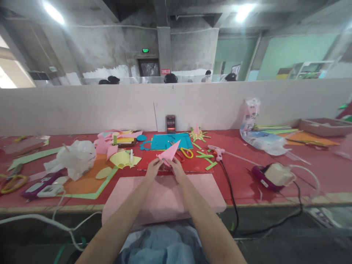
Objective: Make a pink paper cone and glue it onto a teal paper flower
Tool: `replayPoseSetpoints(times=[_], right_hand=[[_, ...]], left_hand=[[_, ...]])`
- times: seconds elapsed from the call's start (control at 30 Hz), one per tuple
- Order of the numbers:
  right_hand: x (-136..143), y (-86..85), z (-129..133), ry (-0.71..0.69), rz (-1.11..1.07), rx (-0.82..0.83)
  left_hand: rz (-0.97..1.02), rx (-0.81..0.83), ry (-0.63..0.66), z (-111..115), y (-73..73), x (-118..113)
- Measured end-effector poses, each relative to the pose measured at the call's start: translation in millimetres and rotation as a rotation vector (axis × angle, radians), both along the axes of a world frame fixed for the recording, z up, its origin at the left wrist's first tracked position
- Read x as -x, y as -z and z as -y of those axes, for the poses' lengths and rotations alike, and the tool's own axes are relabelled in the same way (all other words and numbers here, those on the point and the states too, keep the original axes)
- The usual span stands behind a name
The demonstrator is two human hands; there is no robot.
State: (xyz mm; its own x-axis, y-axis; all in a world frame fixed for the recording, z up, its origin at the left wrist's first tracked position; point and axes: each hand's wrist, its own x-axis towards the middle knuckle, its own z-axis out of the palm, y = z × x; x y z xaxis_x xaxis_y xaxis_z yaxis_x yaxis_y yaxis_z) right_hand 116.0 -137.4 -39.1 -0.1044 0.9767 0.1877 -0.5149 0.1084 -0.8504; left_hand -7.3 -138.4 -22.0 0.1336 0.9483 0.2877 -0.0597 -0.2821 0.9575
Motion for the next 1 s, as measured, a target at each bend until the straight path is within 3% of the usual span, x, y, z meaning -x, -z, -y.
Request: replayPoseSetpoints(times=[0.3,0.57,1.0], right_hand=[[1.8,-2.2,0.0,0.012,-0.031,0.014],[-3.2,0.2,-5.2,0.215,-0.034,-0.071],[-5.7,0.5,-8.6,0.324,0.027,-0.072]], left_hand=[[-0.031,0.049,-0.065,-0.9,1.3,-3.2],[-0.117,0.009,0.001,-3.7,5.2,-3.3],[-0.159,-0.02,0.001,-6.2,10.1,-4.4]])
